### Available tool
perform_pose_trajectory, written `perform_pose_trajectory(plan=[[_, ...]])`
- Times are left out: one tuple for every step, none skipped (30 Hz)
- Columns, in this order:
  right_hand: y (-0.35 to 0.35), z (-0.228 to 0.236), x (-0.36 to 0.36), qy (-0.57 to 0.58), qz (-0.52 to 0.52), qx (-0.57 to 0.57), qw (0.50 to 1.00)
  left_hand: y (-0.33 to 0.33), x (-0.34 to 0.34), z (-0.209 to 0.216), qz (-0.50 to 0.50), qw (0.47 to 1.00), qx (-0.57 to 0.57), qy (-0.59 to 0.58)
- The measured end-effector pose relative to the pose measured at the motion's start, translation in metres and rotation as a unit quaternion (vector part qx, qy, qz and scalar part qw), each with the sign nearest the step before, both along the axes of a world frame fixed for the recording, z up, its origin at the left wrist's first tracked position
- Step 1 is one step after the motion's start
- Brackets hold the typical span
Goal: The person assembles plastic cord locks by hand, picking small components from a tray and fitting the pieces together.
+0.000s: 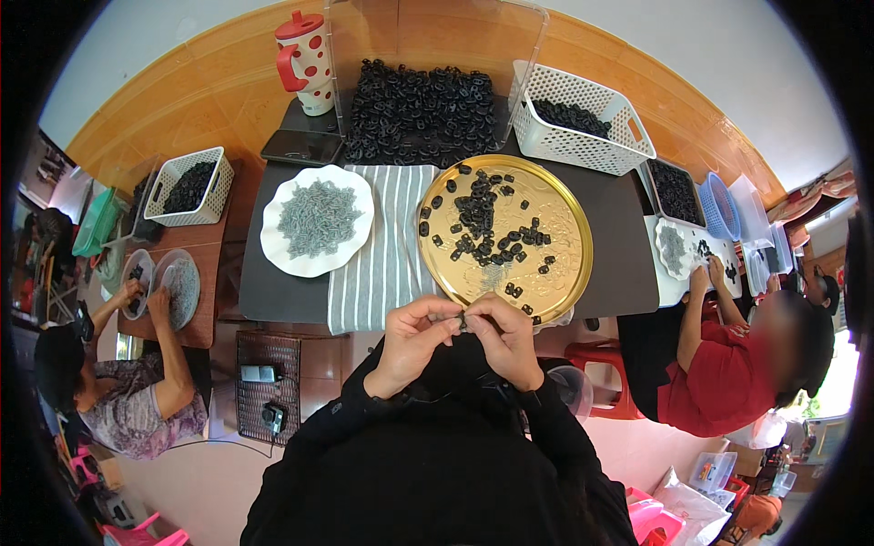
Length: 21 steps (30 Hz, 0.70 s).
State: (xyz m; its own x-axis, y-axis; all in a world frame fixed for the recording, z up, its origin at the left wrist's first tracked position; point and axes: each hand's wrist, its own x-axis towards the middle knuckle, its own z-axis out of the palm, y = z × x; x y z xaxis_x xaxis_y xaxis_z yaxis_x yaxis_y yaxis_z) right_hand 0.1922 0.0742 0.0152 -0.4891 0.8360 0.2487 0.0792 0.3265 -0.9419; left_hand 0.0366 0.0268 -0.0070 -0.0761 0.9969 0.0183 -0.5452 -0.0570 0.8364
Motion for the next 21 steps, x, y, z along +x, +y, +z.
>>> perform_pose_trajectory(plan=[[-0.001, -0.002, -0.001, 0.032, -0.016, -0.020, 0.999, 0.000, 0.000, -0.001, -0.001, 1.000, 0.000, 0.000], [-0.002, -0.003, -0.003, 0.033, -0.014, -0.020, 0.999, 0.000, -0.001, -0.002, -0.003, 1.000, 0.003, 0.006], [-0.003, -0.004, -0.005, 0.053, -0.023, -0.040, 0.998, -0.001, -0.001, -0.002, -0.005, 1.000, 0.005, 0.011], [-0.004, -0.005, -0.006, 0.074, -0.031, -0.059, 0.995, -0.001, -0.001, -0.002, -0.004, 1.000, 0.004, 0.012], [-0.005, -0.004, -0.006, 0.073, -0.032, -0.059, 0.995, -0.001, 0.000, -0.002, 0.006, 1.000, 0.000, 0.004], [-0.005, -0.002, -0.007, 0.077, -0.034, -0.069, 0.994, 0.000, 0.000, -0.003, 0.016, 1.000, -0.005, -0.003], [-0.006, -0.002, -0.007, 0.081, -0.035, -0.079, 0.993, 0.000, 0.000, -0.002, 0.016, 1.000, -0.005, -0.004], [-0.006, -0.002, -0.006, 0.081, -0.035, -0.079, 0.993, 0.000, 0.000, -0.001, 0.015, 1.000, -0.012, 0.000], [-0.006, -0.004, -0.006, 0.084, -0.038, -0.077, 0.993, -0.001, 0.000, 0.000, 0.015, 1.000, -0.018, 0.003], [-0.006, -0.004, -0.006, 0.086, -0.040, -0.074, 0.993, 0.000, 0.000, -0.001, 0.015, 1.000, -0.018, 0.004], [-0.007, -0.004, -0.007, 0.086, -0.039, -0.074, 0.993, -0.001, 0.000, -0.003, 0.010, 1.000, -0.012, 0.008], [-0.007, -0.002, -0.008, 0.085, -0.037, -0.070, 0.993, -0.002, -0.001, -0.004, 0.006, 1.000, -0.005, 0.013], [-0.008, -0.002, -0.008, 0.084, -0.034, -0.066, 0.994, -0.002, -0.001, -0.003, 0.007, 1.000, -0.006, 0.013], [-0.008, -0.003, -0.008, 0.083, -0.035, -0.066, 0.994, -0.002, -0.001, -0.003, 0.007, 1.000, -0.009, 0.011], [-0.008, -0.004, -0.007, 0.078, -0.040, -0.053, 0.995, -0.002, 0.000, -0.003, 0.007, 1.000, -0.011, 0.009], [-0.008, -0.006, -0.007, 0.073, -0.046, -0.040, 0.995, -0.001, 0.000, -0.004, 0.006, 1.000, -0.011, 0.008], [-0.009, -0.005, -0.008, 0.074, -0.045, -0.040, 0.995, -0.002, 0.001, -0.004, 0.008, 1.000, -0.007, 0.009], [-0.011, -0.005, -0.010, 0.072, -0.066, -0.029, 0.995, -0.002, 0.001, -0.004, 0.009, 1.000, -0.003, 0.010], [-0.012, -0.004, -0.011, 0.070, -0.086, -0.018, 0.994, -0.003, 0.001, -0.004, 0.009, 1.000, -0.003, 0.010], [-0.012, -0.003, -0.011, 0.070, -0.086, -0.018, 0.994, -0.003, 0.002, -0.004, 0.011, 1.000, -0.007, 0.014], [-0.012, -0.002, -0.011, 0.064, -0.091, 0.003, 0.994, -0.003, 0.002, -0.003, 0.013, 1.000, -0.010, 0.017]])
